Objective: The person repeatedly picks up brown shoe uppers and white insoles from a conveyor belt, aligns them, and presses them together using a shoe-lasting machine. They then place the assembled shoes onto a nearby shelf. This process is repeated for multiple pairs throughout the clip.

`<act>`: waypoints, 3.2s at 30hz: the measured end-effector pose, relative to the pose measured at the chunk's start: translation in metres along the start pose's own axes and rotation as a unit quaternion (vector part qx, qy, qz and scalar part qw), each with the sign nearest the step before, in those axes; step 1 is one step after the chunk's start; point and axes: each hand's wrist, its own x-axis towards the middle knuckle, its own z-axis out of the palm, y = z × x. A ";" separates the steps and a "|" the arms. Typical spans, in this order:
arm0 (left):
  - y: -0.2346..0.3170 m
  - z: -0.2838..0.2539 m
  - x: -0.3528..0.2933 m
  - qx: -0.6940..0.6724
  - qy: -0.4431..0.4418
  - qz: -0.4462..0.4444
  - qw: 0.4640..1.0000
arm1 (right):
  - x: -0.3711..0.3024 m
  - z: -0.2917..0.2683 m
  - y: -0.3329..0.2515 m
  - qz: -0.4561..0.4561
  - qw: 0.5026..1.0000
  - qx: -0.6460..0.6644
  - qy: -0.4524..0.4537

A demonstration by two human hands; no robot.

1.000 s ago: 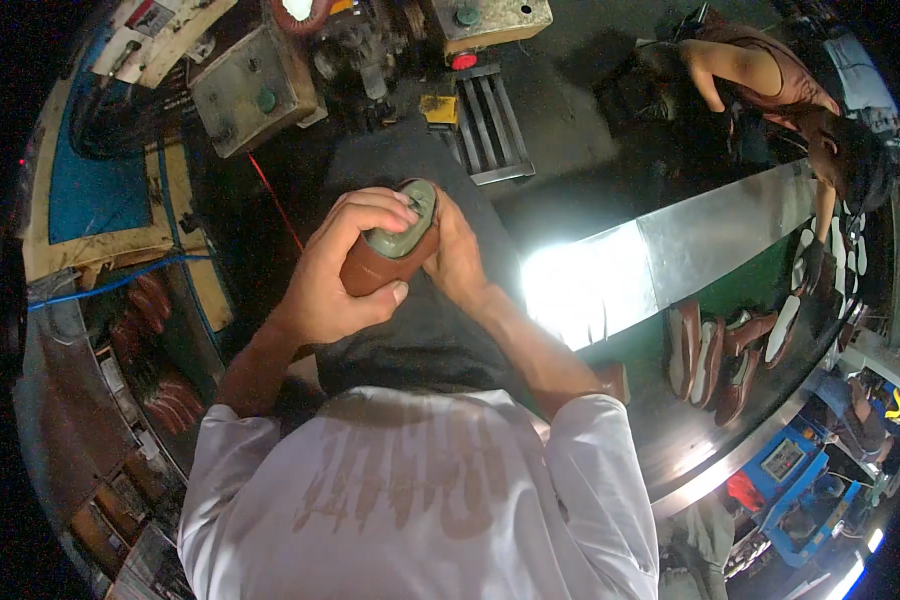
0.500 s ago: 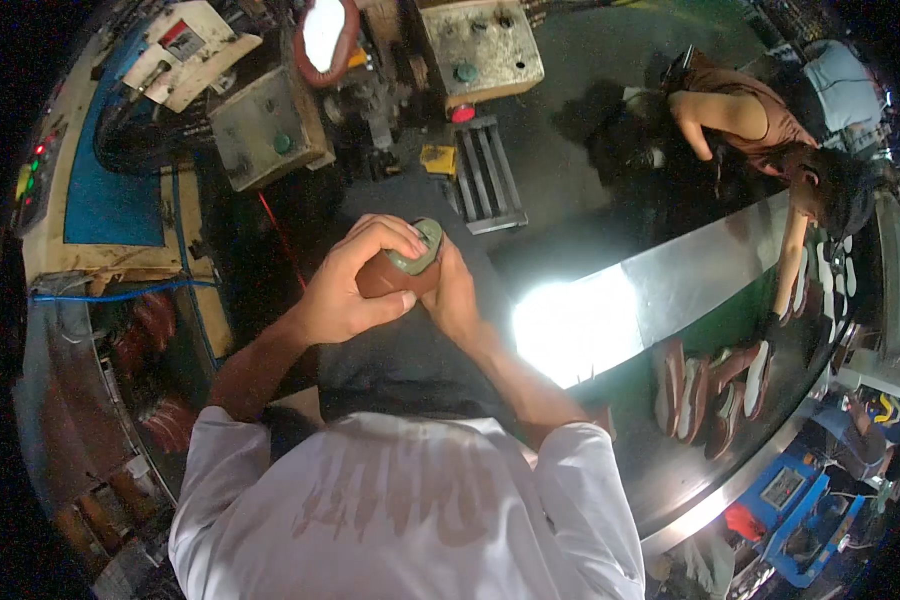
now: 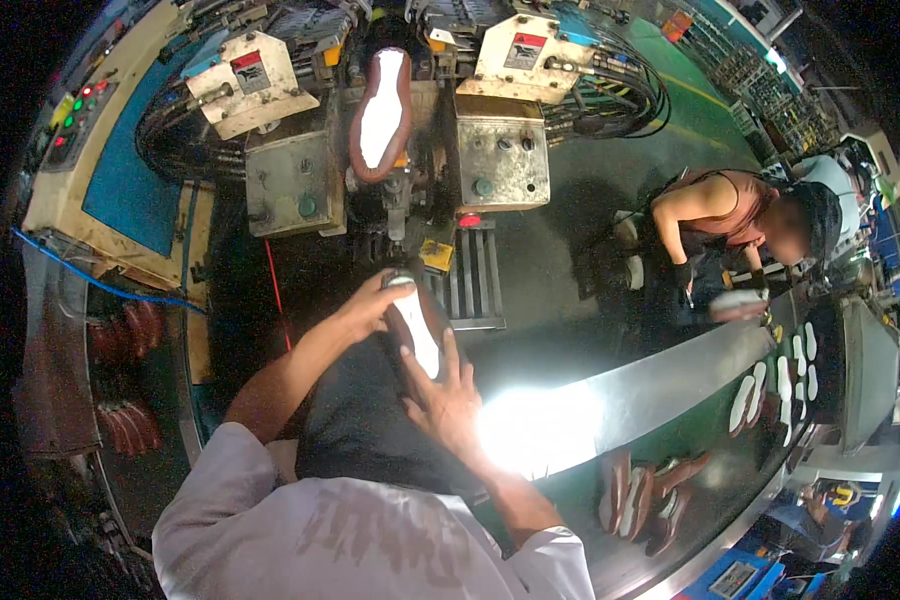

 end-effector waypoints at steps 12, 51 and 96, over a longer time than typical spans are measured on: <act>0.204 -0.060 0.057 -0.157 0.049 0.306 0.938 | 0.044 -0.042 0.034 0.023 0.975 0.030 0.218; -0.031 -0.094 -0.182 -0.245 0.043 0.256 0.934 | 0.331 -0.078 -0.050 -0.189 0.902 -0.130 0.366; -0.229 -0.390 -0.304 -0.033 0.560 0.145 0.815 | 0.332 -0.004 0.150 -0.141 0.984 0.079 0.082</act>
